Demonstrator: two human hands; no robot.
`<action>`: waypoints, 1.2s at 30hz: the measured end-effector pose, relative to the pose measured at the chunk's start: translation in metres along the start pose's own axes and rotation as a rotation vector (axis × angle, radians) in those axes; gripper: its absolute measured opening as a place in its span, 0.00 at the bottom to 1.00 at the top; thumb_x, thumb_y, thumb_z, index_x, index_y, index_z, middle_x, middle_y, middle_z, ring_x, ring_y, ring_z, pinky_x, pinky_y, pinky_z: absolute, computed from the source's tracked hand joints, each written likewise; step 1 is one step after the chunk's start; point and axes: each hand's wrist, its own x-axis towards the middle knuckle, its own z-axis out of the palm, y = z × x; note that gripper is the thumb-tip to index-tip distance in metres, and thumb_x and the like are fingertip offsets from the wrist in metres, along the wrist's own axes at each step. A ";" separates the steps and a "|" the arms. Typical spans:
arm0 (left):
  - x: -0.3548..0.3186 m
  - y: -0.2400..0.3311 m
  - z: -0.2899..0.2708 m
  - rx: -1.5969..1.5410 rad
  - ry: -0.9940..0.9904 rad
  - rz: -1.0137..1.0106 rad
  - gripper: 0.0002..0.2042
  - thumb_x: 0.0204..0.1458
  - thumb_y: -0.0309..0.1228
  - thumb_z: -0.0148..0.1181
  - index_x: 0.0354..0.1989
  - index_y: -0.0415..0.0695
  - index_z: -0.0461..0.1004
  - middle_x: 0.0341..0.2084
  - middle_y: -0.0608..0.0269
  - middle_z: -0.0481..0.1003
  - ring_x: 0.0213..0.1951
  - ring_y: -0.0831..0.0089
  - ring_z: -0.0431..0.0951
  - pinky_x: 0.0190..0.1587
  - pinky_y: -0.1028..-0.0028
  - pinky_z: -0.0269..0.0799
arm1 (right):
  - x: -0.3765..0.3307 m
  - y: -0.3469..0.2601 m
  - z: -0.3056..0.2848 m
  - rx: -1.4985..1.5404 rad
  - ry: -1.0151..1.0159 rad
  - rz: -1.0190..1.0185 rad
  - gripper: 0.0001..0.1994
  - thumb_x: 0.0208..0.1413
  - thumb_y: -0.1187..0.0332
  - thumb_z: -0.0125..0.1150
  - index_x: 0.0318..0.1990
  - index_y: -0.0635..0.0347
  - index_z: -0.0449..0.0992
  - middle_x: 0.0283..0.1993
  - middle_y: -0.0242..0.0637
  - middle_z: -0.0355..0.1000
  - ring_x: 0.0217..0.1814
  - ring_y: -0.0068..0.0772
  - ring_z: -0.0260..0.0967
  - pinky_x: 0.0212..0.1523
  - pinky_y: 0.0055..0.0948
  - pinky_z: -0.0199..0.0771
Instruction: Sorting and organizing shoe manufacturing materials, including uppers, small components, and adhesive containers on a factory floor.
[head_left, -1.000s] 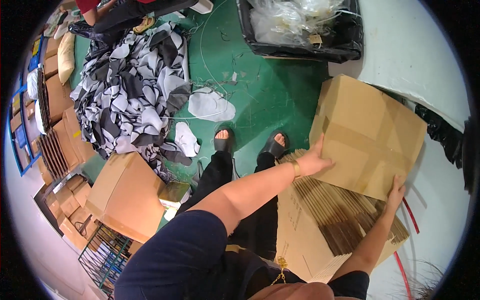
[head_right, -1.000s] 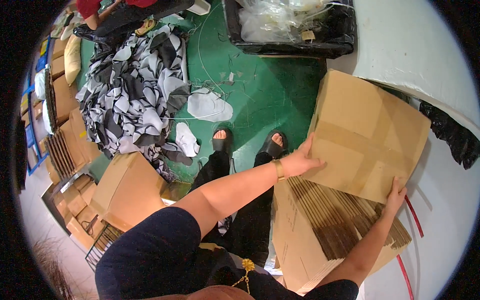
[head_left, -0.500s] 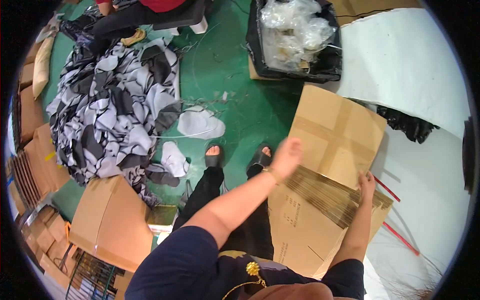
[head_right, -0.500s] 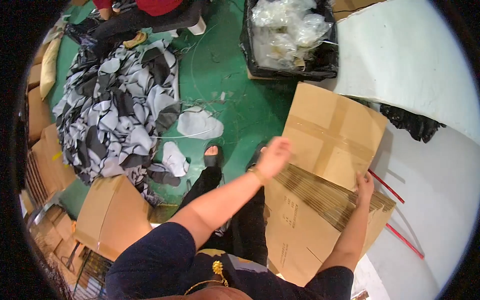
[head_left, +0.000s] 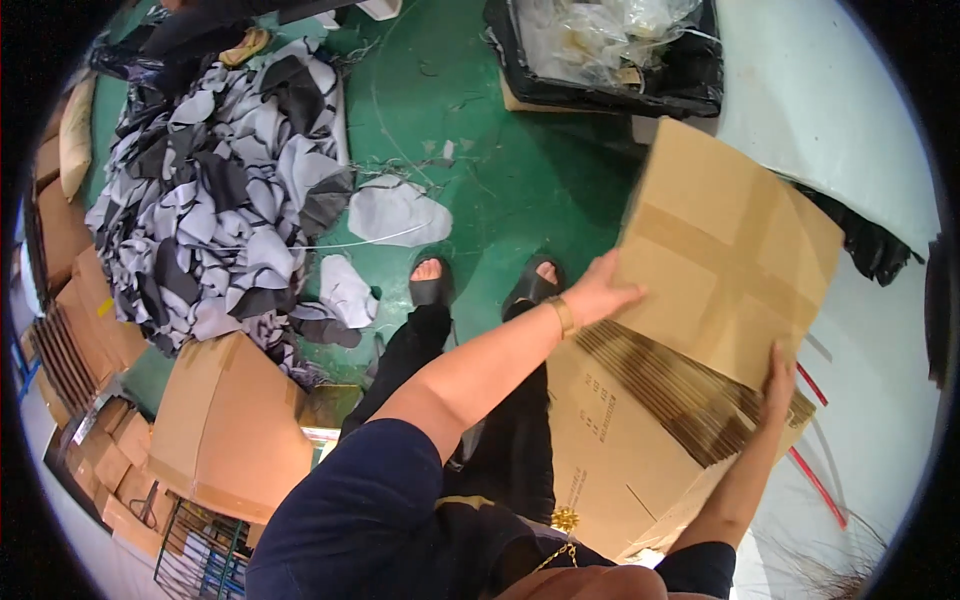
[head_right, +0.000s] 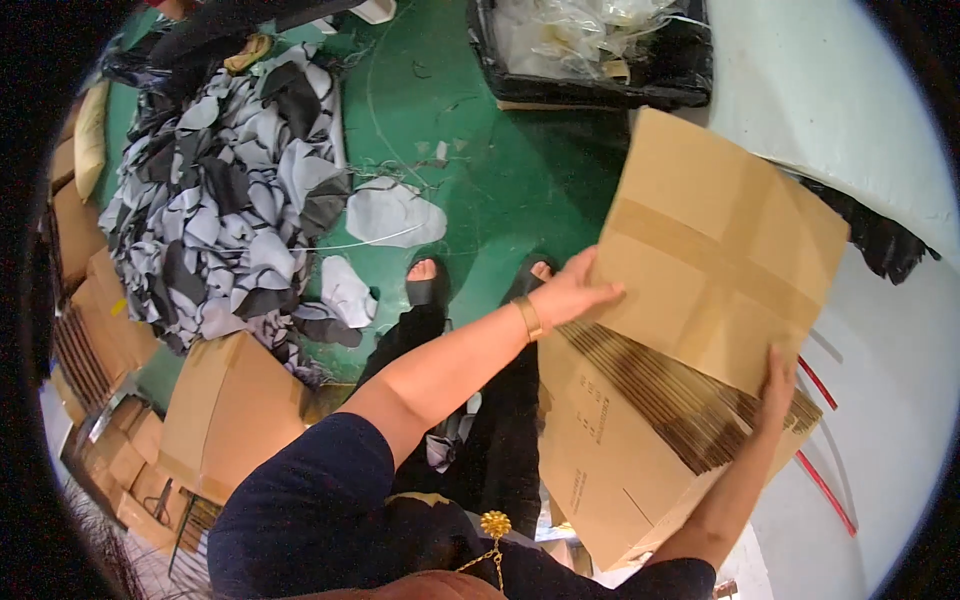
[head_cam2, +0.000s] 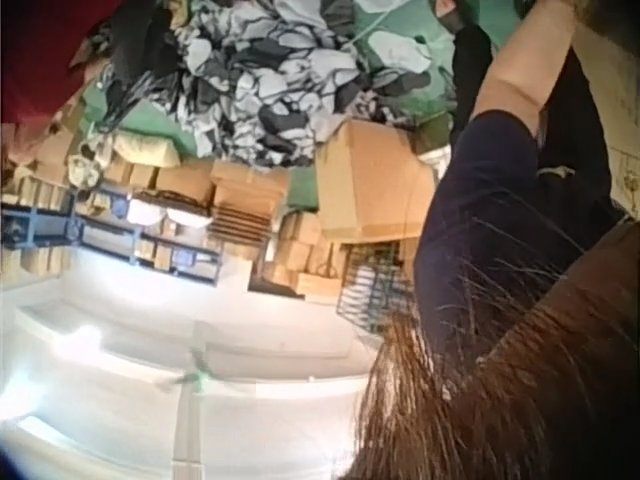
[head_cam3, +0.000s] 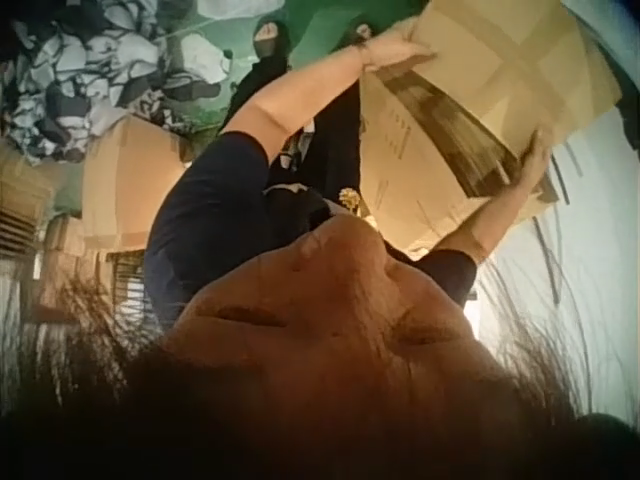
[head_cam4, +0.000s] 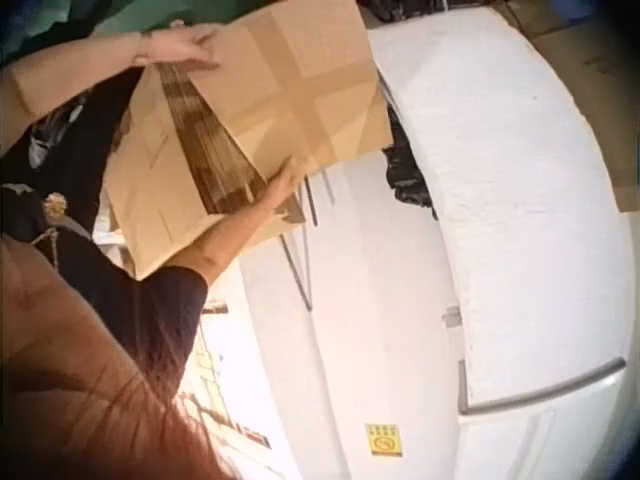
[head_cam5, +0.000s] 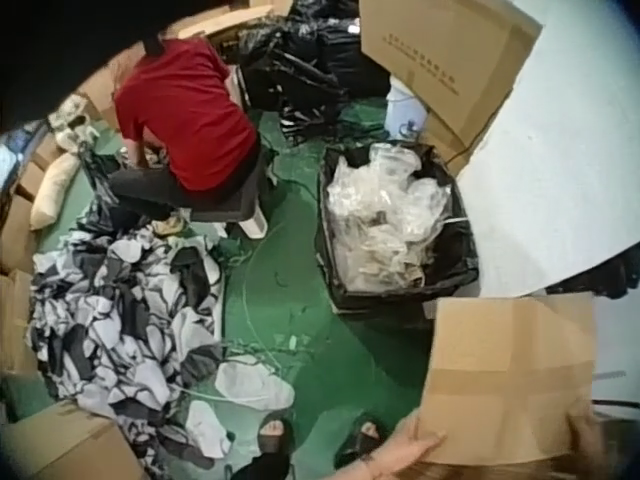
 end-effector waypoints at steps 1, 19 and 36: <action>-0.011 0.015 0.010 0.054 0.013 0.036 0.36 0.43 0.44 0.58 0.55 0.35 0.52 0.53 0.39 0.54 0.57 0.51 0.52 0.57 0.63 0.50 | -0.011 -0.012 -0.016 -0.001 -0.003 0.024 0.26 0.53 0.61 0.53 0.56 0.66 0.57 0.55 0.40 0.60 0.55 0.31 0.58 0.53 0.27 0.57; -0.311 0.181 -0.125 0.084 0.734 -0.001 0.24 0.46 0.22 0.53 0.53 0.40 0.53 0.46 0.62 0.60 0.49 0.73 0.60 0.52 0.74 0.56 | -0.240 -0.148 0.124 -0.379 -0.569 -0.552 0.46 0.28 0.54 0.70 0.57 0.66 0.56 0.58 0.51 0.53 0.60 0.52 0.49 0.59 0.42 0.47; -0.266 0.064 -0.213 1.352 0.380 -0.141 0.26 0.38 0.32 0.61 0.50 0.41 0.63 0.57 0.37 0.49 0.57 0.43 0.53 0.57 0.59 0.52 | -0.085 0.027 0.237 0.248 -0.480 0.241 0.11 0.48 0.67 0.59 0.39 0.60 0.72 0.30 0.30 0.71 0.29 0.21 0.68 0.32 0.23 0.70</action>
